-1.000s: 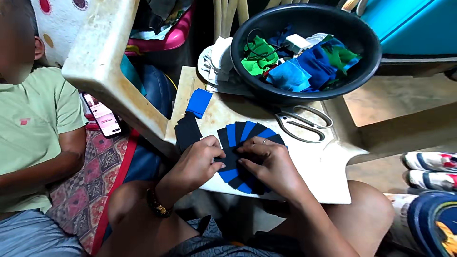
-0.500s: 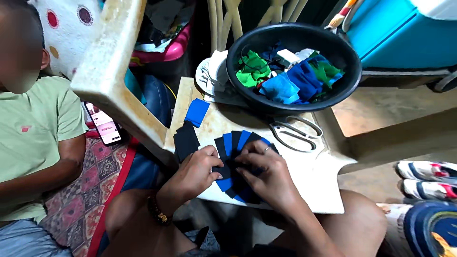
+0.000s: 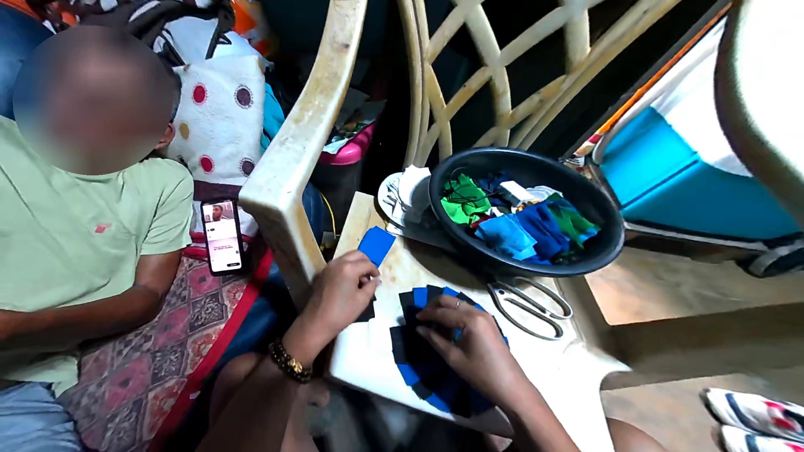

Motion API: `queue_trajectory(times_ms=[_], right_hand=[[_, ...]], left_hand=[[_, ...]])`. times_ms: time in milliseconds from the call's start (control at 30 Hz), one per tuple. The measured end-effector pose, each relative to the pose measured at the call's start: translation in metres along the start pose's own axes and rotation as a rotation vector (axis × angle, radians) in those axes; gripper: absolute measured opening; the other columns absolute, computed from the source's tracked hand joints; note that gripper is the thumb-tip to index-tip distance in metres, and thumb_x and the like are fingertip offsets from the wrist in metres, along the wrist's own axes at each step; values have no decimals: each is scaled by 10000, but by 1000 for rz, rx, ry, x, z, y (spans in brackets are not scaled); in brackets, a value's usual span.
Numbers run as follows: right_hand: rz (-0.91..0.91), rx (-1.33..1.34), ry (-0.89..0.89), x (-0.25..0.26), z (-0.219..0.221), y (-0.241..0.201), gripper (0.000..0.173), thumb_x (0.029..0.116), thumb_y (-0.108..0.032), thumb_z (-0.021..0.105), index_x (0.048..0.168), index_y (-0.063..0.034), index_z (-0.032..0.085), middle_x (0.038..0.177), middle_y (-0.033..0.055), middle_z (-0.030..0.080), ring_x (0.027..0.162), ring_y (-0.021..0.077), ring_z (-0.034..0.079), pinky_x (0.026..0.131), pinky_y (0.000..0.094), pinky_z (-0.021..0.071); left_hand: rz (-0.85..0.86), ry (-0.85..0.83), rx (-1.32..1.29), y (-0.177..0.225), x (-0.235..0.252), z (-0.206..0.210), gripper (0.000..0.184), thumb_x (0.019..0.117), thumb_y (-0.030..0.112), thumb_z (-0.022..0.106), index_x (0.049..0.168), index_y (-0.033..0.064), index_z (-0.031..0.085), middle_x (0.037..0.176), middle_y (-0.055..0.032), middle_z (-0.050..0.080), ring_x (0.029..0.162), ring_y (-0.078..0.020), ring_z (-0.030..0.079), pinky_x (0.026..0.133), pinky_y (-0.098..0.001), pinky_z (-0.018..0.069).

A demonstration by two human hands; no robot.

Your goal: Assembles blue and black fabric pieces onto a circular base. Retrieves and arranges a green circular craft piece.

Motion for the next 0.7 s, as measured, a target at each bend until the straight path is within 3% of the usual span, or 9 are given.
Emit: queue_trajectory(times_ms=[133, 300, 533, 700], right_hand=[[-35, 13, -11, 59, 6, 11, 114, 889, 33, 644, 925, 69, 747, 937, 202, 711, 829, 268, 698, 795, 403, 579], [2, -5, -196, 108, 29, 16, 89, 893, 42, 694, 938, 103, 739, 1040, 243, 694, 950, 326, 688, 902, 440, 552], [105, -26, -278, 118, 43, 25, 99, 903, 10, 697, 919, 95, 744, 1062, 248, 678, 1007, 332, 664, 938, 442, 528], [162, -10, -298, 122, 40, 27, 118, 930, 9, 665, 950, 95, 744, 1089, 254, 675, 1038, 333, 653, 956, 447, 510]], left_hand=[[-177, -129, 38, -12, 17, -3, 158, 976, 28, 635, 1069, -43, 741, 1200, -179, 690, 1081, -268, 676, 968, -405, 533], [-284, -214, 45, -8, 23, -1, 192, 980, 24, 627, 1127, -63, 715, 1251, -190, 671, 1193, -285, 631, 1063, -407, 469], [-354, -169, -17, -10, 26, -5, 186, 947, 38, 685, 1101, -63, 705, 1159, -205, 673, 1087, -270, 648, 982, -381, 506], [-438, -111, -9, -6, 29, -4, 170, 978, 54, 643, 1096, -55, 696, 1157, -192, 636, 1027, -247, 631, 944, -355, 507]])
Point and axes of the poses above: each hand's wrist, its own x-axis towards the middle knuckle, its own z-axis out of the palm, y = z × x, the point moved 2 cm from there along x, towards the middle knuckle
